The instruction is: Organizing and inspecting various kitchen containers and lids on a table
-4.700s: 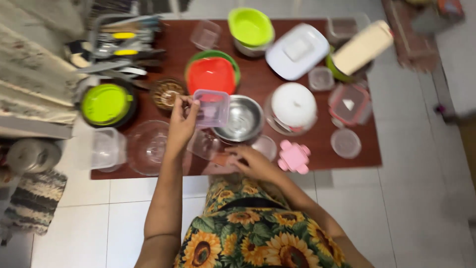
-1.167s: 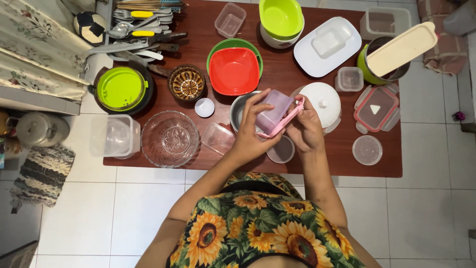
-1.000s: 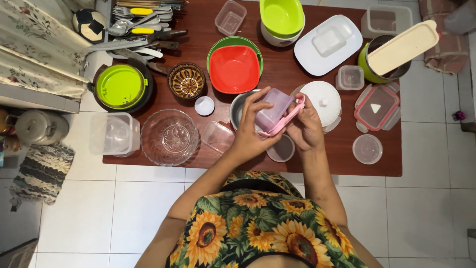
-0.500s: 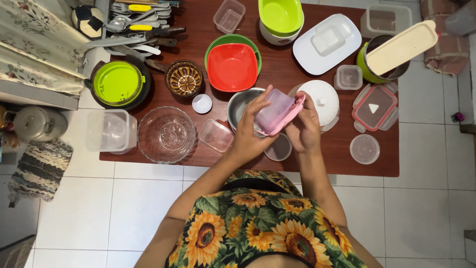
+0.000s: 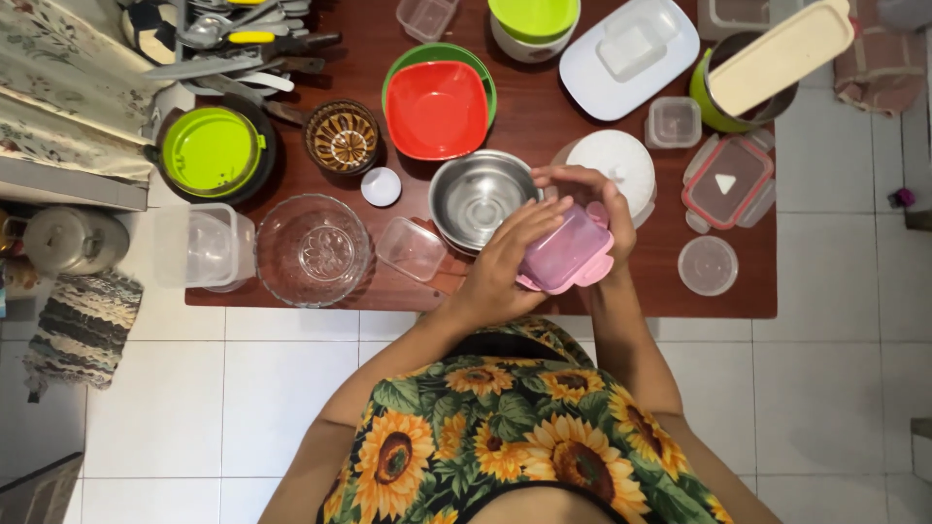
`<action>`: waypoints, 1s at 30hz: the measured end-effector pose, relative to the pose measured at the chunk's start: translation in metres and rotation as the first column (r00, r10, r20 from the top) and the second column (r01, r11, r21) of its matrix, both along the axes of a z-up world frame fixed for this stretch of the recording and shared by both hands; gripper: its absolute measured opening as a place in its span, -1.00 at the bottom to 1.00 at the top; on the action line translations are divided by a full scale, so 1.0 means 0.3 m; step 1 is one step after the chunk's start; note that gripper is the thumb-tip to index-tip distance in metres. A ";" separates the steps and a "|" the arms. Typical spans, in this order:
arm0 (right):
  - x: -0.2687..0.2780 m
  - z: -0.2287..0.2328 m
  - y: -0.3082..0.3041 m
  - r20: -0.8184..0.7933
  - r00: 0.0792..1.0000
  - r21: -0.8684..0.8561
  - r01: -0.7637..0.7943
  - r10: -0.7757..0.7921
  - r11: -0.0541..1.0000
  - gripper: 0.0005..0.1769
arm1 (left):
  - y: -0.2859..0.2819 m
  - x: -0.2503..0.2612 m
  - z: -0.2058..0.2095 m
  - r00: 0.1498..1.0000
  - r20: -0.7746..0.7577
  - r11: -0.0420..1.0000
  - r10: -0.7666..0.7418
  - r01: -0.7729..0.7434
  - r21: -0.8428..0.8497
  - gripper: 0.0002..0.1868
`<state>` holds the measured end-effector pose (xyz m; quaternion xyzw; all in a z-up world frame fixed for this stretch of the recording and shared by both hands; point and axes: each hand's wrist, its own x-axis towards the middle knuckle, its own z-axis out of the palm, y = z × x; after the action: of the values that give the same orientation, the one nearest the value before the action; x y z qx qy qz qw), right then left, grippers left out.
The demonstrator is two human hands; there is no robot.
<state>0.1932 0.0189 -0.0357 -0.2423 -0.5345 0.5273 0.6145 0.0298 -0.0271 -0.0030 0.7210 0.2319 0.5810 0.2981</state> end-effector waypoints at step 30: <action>0.239 0.137 -0.198 0.134 0.907 0.212 -0.420 0.400 0.882 -0.31 | -0.162 0.258 0.103 0.994 0.006 0.974 0.109 -0.108 0.197 -0.45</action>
<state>0.2649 -0.0404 0.0053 -0.0714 -0.6583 0.5672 0.4897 0.1072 -0.0757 0.0279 0.7345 0.2127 0.6150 0.1923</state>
